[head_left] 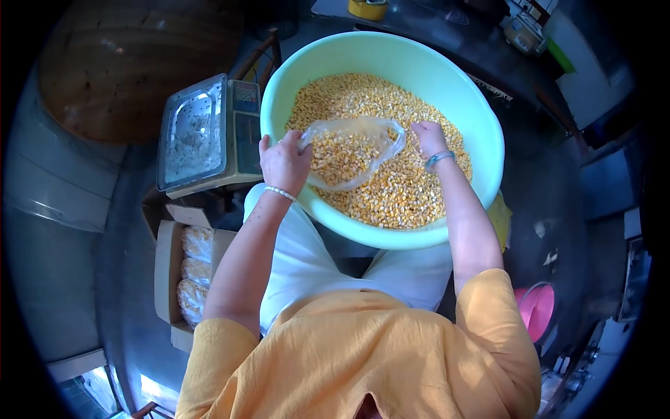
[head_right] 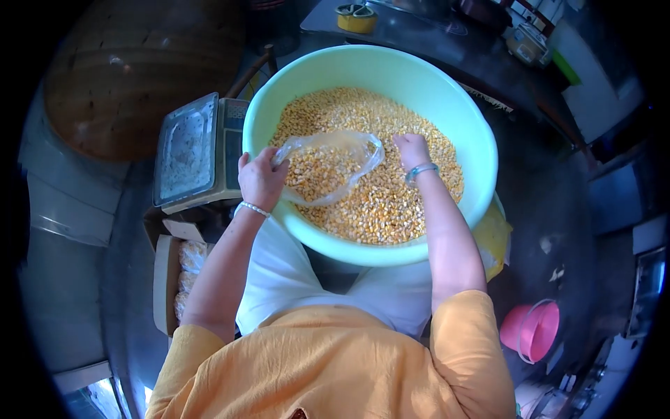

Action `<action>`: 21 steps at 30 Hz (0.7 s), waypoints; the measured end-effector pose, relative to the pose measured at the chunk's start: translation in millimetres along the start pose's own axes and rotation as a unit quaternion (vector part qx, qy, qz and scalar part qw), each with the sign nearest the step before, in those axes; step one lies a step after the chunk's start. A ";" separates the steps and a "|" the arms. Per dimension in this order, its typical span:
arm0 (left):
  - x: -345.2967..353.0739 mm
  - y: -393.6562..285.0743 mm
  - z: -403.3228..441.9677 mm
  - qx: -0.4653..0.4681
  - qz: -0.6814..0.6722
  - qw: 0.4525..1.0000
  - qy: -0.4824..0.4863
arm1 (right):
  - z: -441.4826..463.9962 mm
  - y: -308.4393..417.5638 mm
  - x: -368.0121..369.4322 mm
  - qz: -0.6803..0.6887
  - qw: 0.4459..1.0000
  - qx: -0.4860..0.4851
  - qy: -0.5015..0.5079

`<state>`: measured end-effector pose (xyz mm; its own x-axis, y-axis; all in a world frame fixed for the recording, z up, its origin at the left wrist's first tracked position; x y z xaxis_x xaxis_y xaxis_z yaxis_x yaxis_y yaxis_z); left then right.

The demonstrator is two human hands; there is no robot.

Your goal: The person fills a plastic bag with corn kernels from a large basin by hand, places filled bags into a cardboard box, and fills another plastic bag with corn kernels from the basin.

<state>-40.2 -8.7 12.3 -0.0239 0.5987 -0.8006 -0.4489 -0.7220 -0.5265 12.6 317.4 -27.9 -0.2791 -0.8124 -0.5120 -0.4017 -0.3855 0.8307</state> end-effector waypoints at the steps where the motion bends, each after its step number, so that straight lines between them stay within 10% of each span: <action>1: -0.1 0.0 -0.1 -0.001 -0.001 1.000 0.003 | -6.7 10.1 -3.7 0.105 0.994 0.018 0.019; 5: -0.3 -0.4 0.0 0.005 0.006 1.000 0.000 | -37.9 77.0 6.5 0.237 0.962 -0.035 0.131; 11: 1.4 2.5 0.1 0.009 0.004 1.000 -0.014 | -50.8 121.3 109.0 -0.140 0.932 -0.199 0.270; 21: 0.5 3.5 0.2 0.000 0.007 1.000 -0.016 | 2.0 85.6 119.2 -0.266 0.947 -0.101 0.149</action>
<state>-42.0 -10.9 10.2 -0.0598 0.5990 -0.7985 -0.4486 -0.7307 -0.5146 -56.7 188.5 -18.2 0.1855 -0.5555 -0.8106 -0.2322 -0.8263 0.5131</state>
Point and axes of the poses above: each hand's wrist, its own z-axis towards the middle knuckle, its own x-axis out of the palm, y = z × x, the point moved 5 cm from there along z, towards the middle knuckle, and after that the axes turned 8 degrees about y, right-handed, at the moved point
